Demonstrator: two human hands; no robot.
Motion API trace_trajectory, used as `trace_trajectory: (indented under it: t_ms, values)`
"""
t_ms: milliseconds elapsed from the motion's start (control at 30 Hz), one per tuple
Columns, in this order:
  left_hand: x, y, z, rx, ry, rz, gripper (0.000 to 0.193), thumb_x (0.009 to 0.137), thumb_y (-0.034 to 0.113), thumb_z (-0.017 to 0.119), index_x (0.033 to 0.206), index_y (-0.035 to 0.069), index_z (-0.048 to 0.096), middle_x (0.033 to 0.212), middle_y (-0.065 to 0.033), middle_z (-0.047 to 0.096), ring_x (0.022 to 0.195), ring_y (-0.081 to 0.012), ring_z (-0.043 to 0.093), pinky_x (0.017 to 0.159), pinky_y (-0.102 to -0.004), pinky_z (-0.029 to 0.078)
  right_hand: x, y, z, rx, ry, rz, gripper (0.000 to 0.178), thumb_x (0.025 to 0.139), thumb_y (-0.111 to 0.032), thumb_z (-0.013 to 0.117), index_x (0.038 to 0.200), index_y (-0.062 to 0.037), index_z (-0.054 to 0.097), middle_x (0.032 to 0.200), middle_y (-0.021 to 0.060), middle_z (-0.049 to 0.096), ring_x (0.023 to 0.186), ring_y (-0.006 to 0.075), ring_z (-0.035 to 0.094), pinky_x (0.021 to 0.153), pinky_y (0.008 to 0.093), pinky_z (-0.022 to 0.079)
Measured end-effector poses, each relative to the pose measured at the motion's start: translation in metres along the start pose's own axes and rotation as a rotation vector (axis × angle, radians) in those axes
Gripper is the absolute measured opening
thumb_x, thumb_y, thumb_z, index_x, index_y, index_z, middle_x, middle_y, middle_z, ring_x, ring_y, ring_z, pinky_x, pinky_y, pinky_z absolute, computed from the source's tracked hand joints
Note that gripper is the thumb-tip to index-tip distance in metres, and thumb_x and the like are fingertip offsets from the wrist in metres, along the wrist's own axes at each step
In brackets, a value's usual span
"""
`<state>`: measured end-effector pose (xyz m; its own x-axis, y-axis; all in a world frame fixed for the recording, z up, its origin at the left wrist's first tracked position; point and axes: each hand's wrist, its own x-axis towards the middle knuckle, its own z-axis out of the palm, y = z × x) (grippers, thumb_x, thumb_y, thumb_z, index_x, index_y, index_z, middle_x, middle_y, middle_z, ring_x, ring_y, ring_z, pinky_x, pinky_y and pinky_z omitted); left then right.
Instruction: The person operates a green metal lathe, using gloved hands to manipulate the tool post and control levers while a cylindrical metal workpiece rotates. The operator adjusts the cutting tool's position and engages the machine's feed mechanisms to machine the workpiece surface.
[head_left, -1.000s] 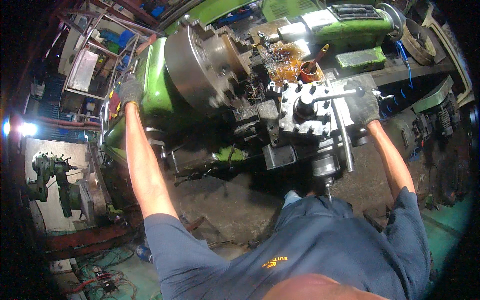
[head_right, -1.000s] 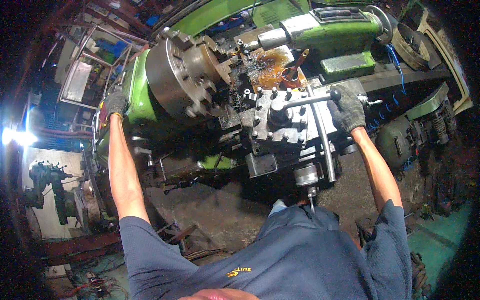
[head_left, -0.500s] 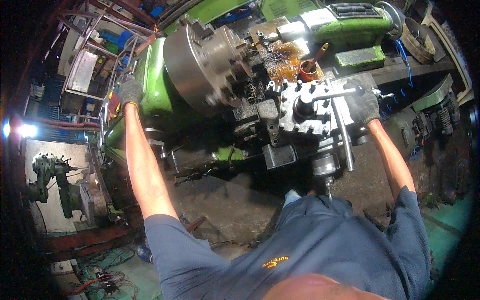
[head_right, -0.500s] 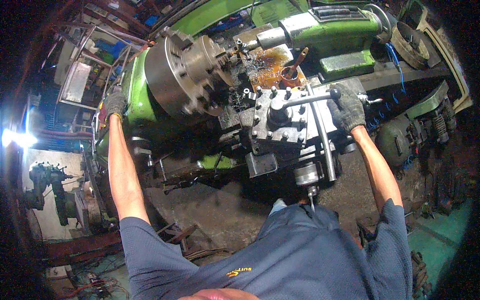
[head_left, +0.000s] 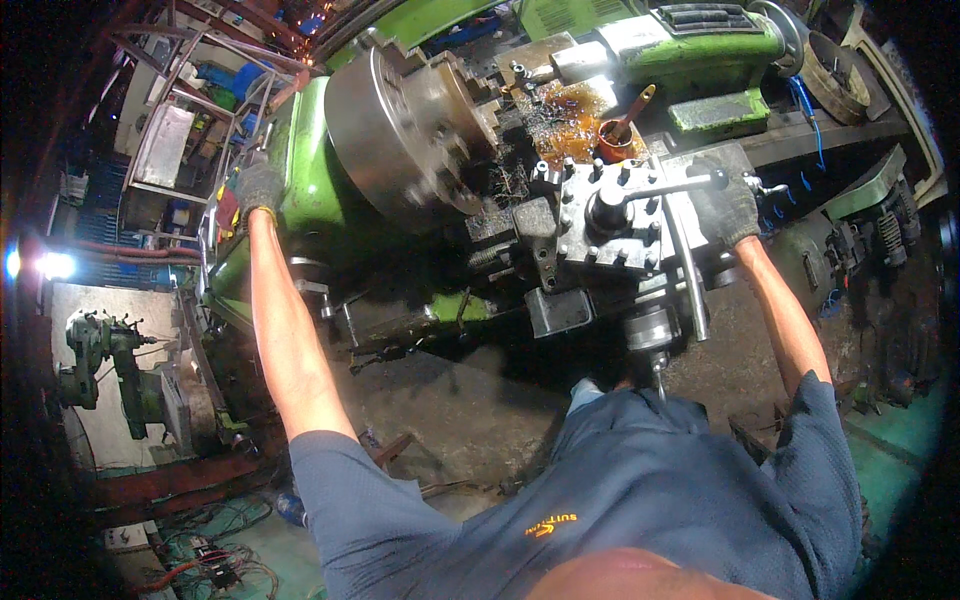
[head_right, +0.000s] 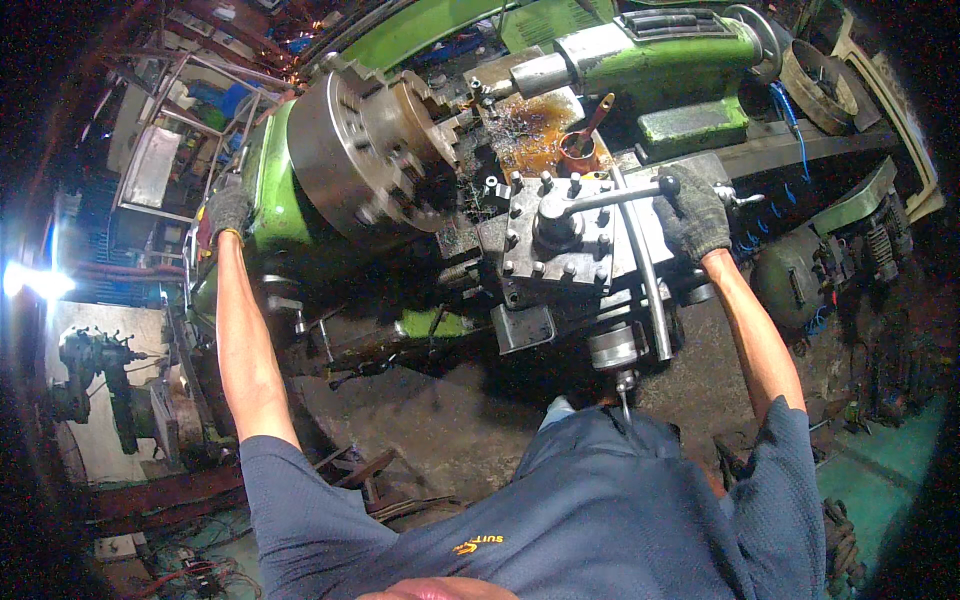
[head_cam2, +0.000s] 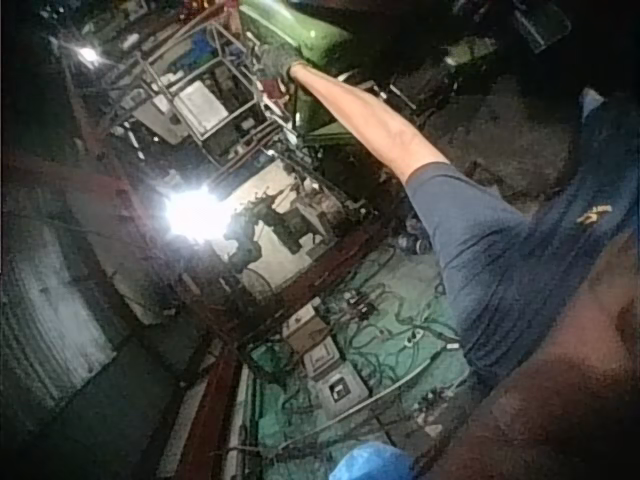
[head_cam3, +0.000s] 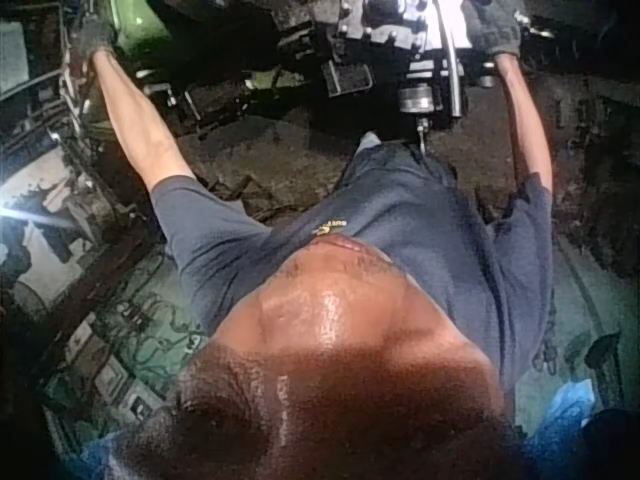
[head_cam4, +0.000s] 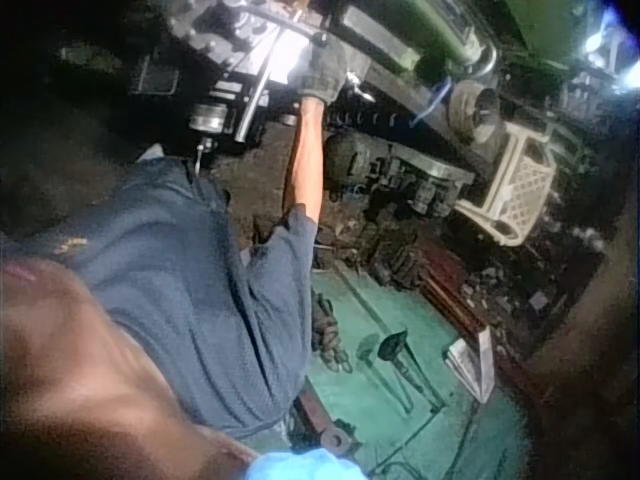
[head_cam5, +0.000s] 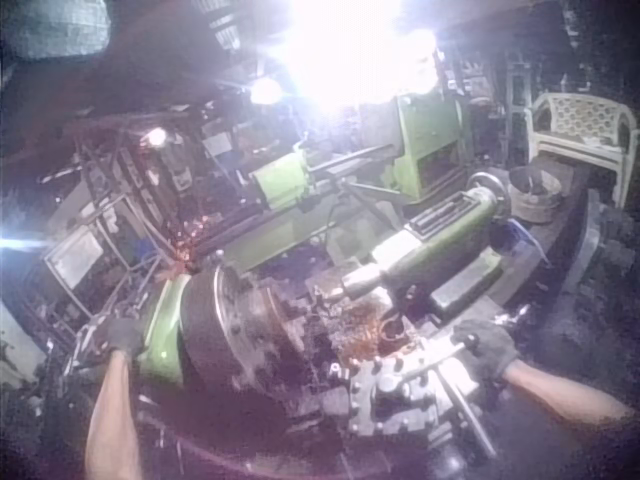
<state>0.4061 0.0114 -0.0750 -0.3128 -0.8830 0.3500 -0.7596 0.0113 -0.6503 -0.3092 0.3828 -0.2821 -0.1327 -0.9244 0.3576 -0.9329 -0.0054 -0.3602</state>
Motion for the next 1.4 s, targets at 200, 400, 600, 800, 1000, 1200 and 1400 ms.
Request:
trace_trajectory:
  t_ms: [200,400,600,800,1000,1200,1400]
  values:
    - [-0.002,0.001,-0.003,0.028,0.002,0.055,0.021,0.086,0.023,0.06,0.082,0.011,0.077,0.083,-0.0156,0.075,0.078,-0.0345,0.074,0.067,-0.0494,0.056,-0.002,0.004,0.003,-0.034,0.046,-0.04,0.038,0.087,-0.022,0.068,0.12,-0.0041,0.065,0.125,0.0216,0.065,0.121,0.0397,0.058,0.107,0.0465,0.045]
    - [0.001,0.002,0.002,-0.101,-0.006,-0.076,0.025,0.09,0.023,0.057,0.086,0.008,0.076,0.084,-0.019,0.075,0.08,-0.0362,0.074,0.069,-0.0487,0.057,-0.001,0.006,0.003,-0.025,0.038,-0.055,0.04,0.087,-0.021,0.068,0.122,-0.0035,0.065,0.124,0.0212,0.065,0.12,0.0397,0.06,0.106,0.046,0.046]
    - [0.002,0.005,0.002,-0.059,0.022,-0.02,0.023,0.086,0.023,0.059,0.082,0.01,0.077,0.083,-0.0154,0.075,0.076,-0.0352,0.074,0.067,-0.0501,0.056,-0.003,0.012,0.006,-0.056,0.054,-0.073,0.041,0.087,-0.022,0.068,0.123,-0.0031,0.064,0.124,0.0215,0.065,0.12,0.0397,0.059,0.106,0.0456,0.046]
    - [0.002,0.002,0.007,-0.071,0.073,-0.059,0.022,0.086,0.022,0.059,0.082,0.01,0.077,0.084,-0.0157,0.075,0.079,-0.0348,0.074,0.069,-0.0499,0.057,-0.002,0.006,0.004,-0.031,0.032,-0.046,0.042,0.087,-0.023,0.068,0.124,-0.0028,0.064,0.125,0.0222,0.064,0.121,0.0397,0.058,0.106,0.0455,0.045]
    - [0.002,-0.001,0.0,-0.024,-0.069,0.031,0.024,0.091,0.022,0.054,0.092,0.006,0.072,0.087,-0.0212,0.074,0.084,-0.0387,0.074,0.072,-0.0514,0.057,-0.002,0.009,0.006,-0.035,0.051,-0.053,0.043,0.087,-0.022,0.068,0.125,-0.0035,0.063,0.123,0.0218,0.064,0.12,0.0399,0.059,0.105,0.0459,0.046]
    - [-0.001,0.0,0.005,0.002,0.027,-0.014,0.02,0.084,0.019,0.06,0.08,0.011,0.077,0.083,-0.0162,0.075,0.078,-0.0343,0.074,0.069,-0.0481,0.057,-0.002,0.009,0.007,-0.026,0.056,-0.05,0.042,0.087,-0.023,0.068,0.124,-0.0038,0.063,0.122,0.0216,0.065,0.118,0.0397,0.06,0.104,0.0457,0.047]
    - [-0.001,-0.001,0.001,0.031,-0.012,0.05,0.018,0.083,0.02,0.062,0.08,0.01,0.077,0.082,-0.0166,0.075,0.076,-0.0346,0.074,0.068,-0.0478,0.057,-0.001,0.012,0.01,-0.008,0.059,-0.057,0.043,0.087,-0.025,0.068,0.124,-0.0029,0.064,0.123,0.0221,0.065,0.117,0.0397,0.06,0.103,0.0453,0.047]
